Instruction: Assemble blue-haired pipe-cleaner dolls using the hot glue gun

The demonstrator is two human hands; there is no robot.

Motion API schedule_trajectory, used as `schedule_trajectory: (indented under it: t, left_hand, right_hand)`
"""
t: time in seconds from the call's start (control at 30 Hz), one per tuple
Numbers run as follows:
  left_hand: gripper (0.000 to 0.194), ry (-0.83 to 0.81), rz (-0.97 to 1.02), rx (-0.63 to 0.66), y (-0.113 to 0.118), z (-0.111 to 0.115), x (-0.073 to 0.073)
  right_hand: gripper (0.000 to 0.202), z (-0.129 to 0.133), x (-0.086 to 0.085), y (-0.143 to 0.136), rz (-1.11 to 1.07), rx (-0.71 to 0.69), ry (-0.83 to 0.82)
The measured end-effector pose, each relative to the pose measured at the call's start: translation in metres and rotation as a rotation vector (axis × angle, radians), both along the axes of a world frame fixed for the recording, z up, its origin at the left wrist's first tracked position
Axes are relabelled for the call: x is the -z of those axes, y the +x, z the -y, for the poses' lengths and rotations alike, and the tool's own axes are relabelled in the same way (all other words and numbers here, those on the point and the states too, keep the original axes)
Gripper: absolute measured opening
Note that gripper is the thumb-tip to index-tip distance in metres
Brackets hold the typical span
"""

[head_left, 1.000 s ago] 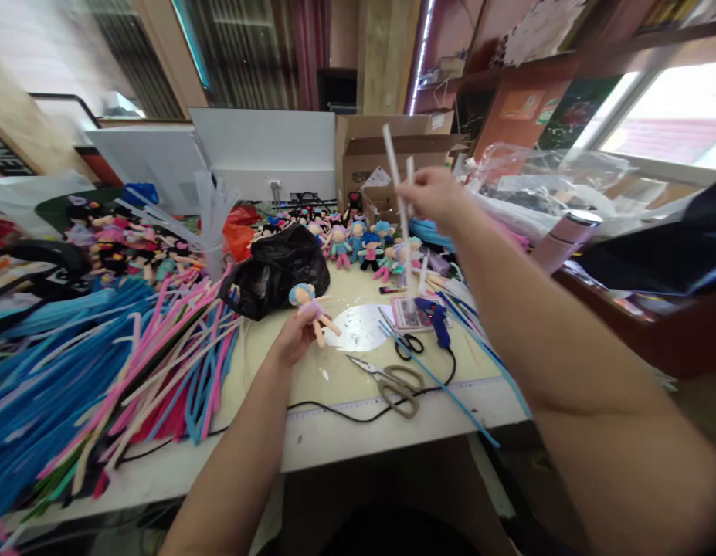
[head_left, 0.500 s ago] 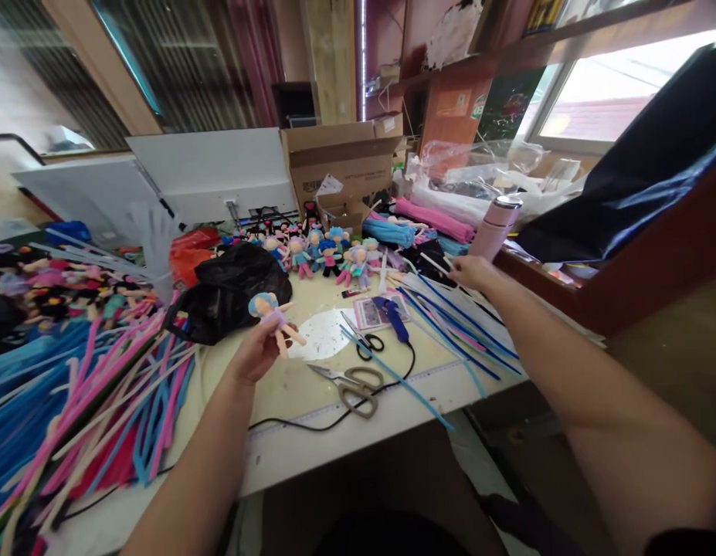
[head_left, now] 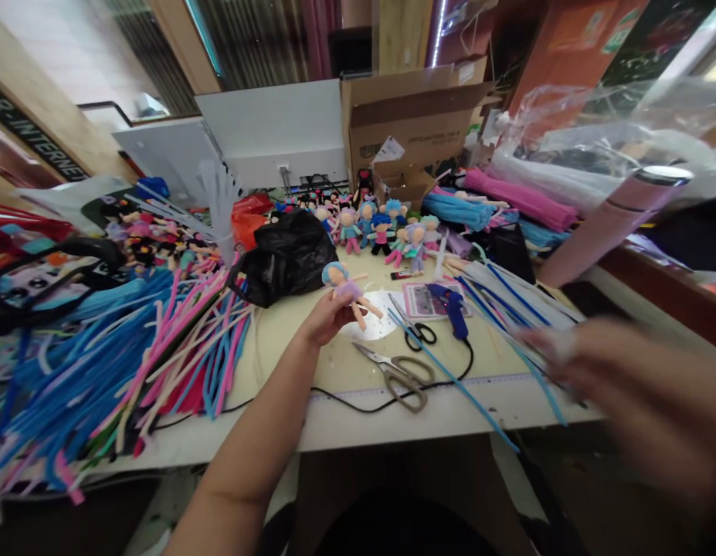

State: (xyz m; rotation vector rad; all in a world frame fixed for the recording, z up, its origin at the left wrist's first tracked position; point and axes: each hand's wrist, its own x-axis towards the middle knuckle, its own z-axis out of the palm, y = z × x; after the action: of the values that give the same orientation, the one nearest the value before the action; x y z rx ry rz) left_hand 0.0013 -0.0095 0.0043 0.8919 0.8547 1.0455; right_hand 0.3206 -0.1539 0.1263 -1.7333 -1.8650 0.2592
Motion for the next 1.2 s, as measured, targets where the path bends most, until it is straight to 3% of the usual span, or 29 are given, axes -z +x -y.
schedule_trajectory:
  t: [0.07,0.1,0.2,0.3,0.4,0.47,0.53,0.6,0.63,0.7,0.77,0.83,0.97,1.07,1.2]
  left_hand:
    - [0.032,-0.009,0.009,-0.023,-0.005,-0.002,0.005]
    - [0.032,-0.010,0.009,-0.032,-0.007,-0.003,0.006]
    - [0.031,0.002,0.012,-0.063,-0.014,-0.005,0.008]
    - [0.029,0.017,0.017,-0.112,-0.021,-0.007,0.005]
    - [0.028,0.023,0.016,-0.110,-0.025,-0.006,0.003]
    - [0.027,0.010,0.022,-0.111,-0.026,-0.006,0.002]
    - [0.028,-0.006,0.029,-0.120,-0.024,-0.005,0.002]
    - [0.031,-0.002,0.037,-0.129,-0.022,-0.005,0.001]
    - [0.033,0.001,0.035,-0.120,-0.021,-0.005,0.001]
    - [0.041,0.000,0.017,-0.106,-0.018,-0.004,0.000]
    - [0.051,-0.004,-0.007,-0.101,-0.016,-0.003,0.000]
    - [0.060,0.011,-0.030,-0.093,-0.016,-0.003,0.000]
    - [0.066,0.034,-0.076,-0.083,-0.019,-0.002,0.003]
    - [0.060,0.015,-0.108,-0.092,-0.021,-0.004,0.006]
    - [0.038,-0.049,-0.135,-0.178,-0.021,-0.007,0.009]
  right_hand:
    - [0.040,0.006,0.036,-0.038,-0.072,-0.405,-0.138]
    - [0.038,-0.001,0.054,-0.056,-0.095,-0.495,-0.232]
    - [0.036,-0.043,0.099,-0.097,-0.090,-0.331,-0.306]
    - [0.035,-0.072,0.114,-0.117,-0.027,-0.256,-0.209]
    - [0.022,-0.057,0.108,-0.101,-0.013,-0.366,-0.212]
    - [0.024,-0.030,0.103,-0.066,-0.031,-0.493,-0.388]
    - [0.015,-0.005,0.100,-0.014,-0.083,-0.600,-0.655]
    - [0.016,0.005,0.097,0.045,-0.156,-0.432,-0.842]
    - [0.022,0.000,0.096,0.073,-0.197,-0.266,-0.827]
    - [0.033,-0.027,0.091,0.115,-0.227,-0.001,-0.628]
    - [0.034,-0.074,0.087,0.136,-0.185,0.227,-0.265]
    - [0.033,-0.128,0.086,0.139,-0.098,0.319,-0.017]
    - [0.049,-0.215,0.098,0.128,0.028,0.413,-0.037]
    - [0.072,-0.246,0.110,0.128,0.045,0.495,-0.221]
    - [0.090,-0.259,0.120,0.131,0.006,0.528,-0.335]
